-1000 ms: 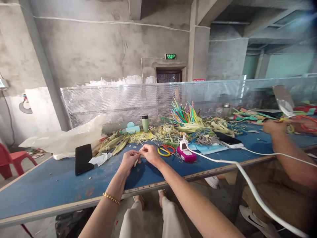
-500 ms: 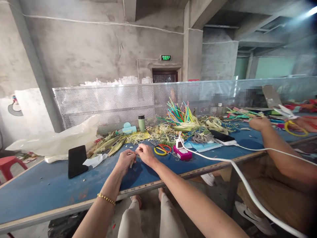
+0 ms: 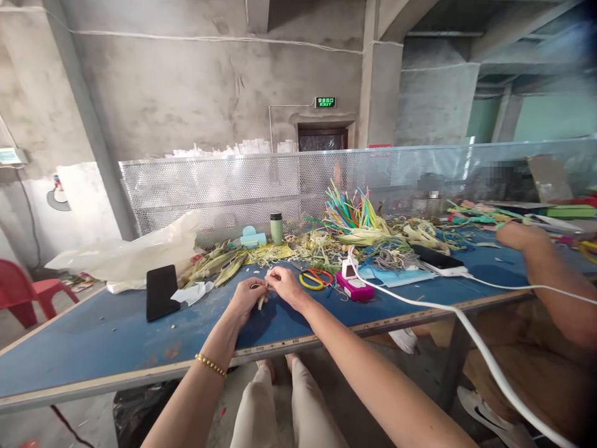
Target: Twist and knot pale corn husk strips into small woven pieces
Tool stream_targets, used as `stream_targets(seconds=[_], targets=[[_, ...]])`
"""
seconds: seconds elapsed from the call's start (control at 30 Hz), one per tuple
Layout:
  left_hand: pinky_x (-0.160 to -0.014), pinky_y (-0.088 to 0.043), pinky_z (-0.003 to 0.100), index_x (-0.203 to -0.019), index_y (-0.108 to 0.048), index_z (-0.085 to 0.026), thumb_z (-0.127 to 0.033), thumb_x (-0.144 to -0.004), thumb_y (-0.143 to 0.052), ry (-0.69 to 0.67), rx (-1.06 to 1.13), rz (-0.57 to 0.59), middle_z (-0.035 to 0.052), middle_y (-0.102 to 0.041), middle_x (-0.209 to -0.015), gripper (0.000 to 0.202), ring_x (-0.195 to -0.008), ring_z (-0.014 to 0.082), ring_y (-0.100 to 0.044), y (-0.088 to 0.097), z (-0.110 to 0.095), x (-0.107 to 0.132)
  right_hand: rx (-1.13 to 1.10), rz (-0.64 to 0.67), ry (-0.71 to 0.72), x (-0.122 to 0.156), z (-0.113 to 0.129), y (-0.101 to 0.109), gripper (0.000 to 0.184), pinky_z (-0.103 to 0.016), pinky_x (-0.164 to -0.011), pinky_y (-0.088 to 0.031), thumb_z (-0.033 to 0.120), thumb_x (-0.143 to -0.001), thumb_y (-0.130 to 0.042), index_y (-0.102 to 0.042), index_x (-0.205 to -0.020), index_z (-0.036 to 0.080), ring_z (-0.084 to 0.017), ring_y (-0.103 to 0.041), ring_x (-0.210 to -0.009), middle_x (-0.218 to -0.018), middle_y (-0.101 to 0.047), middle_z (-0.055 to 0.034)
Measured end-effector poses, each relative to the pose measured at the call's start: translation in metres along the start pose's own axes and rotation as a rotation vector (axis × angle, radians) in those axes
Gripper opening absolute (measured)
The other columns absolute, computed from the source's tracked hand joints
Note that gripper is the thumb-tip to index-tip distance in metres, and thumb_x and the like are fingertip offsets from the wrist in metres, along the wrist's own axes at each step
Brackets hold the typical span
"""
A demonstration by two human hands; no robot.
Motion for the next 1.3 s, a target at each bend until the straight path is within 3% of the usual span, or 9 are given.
stream_targets(seconds=[0.1, 0.2, 0.53, 0.9, 1.3], targets=[[-0.048, -0.038, 0.022, -0.072, -0.063, -0.013, -0.022, -0.057, -0.072, 0.009, 0.028, -0.003, 0.0048, -0.068, -0.062, 0.020, -0.048, 0.0122, -0.057, 0.001, 0.000, 0.000, -0.166, 0.060, -0.046, 0.001, -0.002, -0.002, 0.015, -0.023, -0.056, -0.049, 0.024, -0.081, -0.061, -0.060, -0.067, 0.019, -0.014, -0.062, -0.060, -0.066, -0.067, 0.0011], [-0.051, -0.040, 0.023, -0.076, -0.064, -0.012, -0.019, -0.056, -0.073, 0.028, 0.052, 0.002, 0.0079, -0.070, -0.067, 0.023, -0.052, 0.0144, -0.061, 0.003, 0.001, -0.002, -0.169, 0.033, -0.032, 0.000, -0.004, -0.002, 0.012, -0.023, -0.057, -0.050, 0.020, -0.077, -0.063, -0.060, -0.065, 0.019, -0.014, -0.062, -0.061, -0.065, -0.066, 0.0011], [-0.050, -0.042, 0.023, -0.077, -0.064, -0.013, -0.022, -0.057, -0.074, 0.026, 0.070, -0.016, 0.0054, -0.068, -0.063, 0.024, -0.052, 0.0154, -0.063, 0.004, 0.002, -0.005, -0.234, 0.021, -0.090, -0.001, -0.003, -0.003, 0.012, -0.026, -0.058, -0.053, 0.024, -0.076, -0.065, -0.061, -0.065, 0.019, -0.015, -0.063, -0.060, -0.063, -0.066, 0.0007], [-0.046, -0.036, 0.021, -0.067, -0.058, -0.016, -0.016, -0.057, -0.062, -0.012, 0.001, -0.067, -0.0009, -0.058, -0.048, 0.011, -0.043, 0.0106, -0.051, 0.003, 0.005, -0.009, 0.077, -0.008, 0.005, -0.004, -0.001, -0.003, 0.014, -0.025, -0.062, -0.043, 0.018, -0.075, -0.063, -0.060, -0.061, 0.020, -0.016, -0.063, -0.066, -0.065, -0.069, -0.0007], [-0.044, -0.032, 0.020, -0.062, -0.051, -0.019, -0.015, -0.057, -0.059, -0.008, 0.002, -0.073, -0.0033, -0.054, -0.046, 0.010, -0.041, 0.0101, -0.048, 0.001, 0.006, -0.010, 0.141, -0.045, 0.013, 0.000, 0.002, -0.005, 0.009, -0.024, -0.065, -0.043, 0.016, -0.078, -0.061, -0.062, -0.069, 0.019, -0.015, -0.062, -0.068, -0.071, -0.070, -0.0021]])
Point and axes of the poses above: each hand's wrist, its own x-axis away from the middle knuckle, its own y-axis out of the back of the hand, z = x × y, the point moved 1 cm from there along -x, towards the middle knuckle
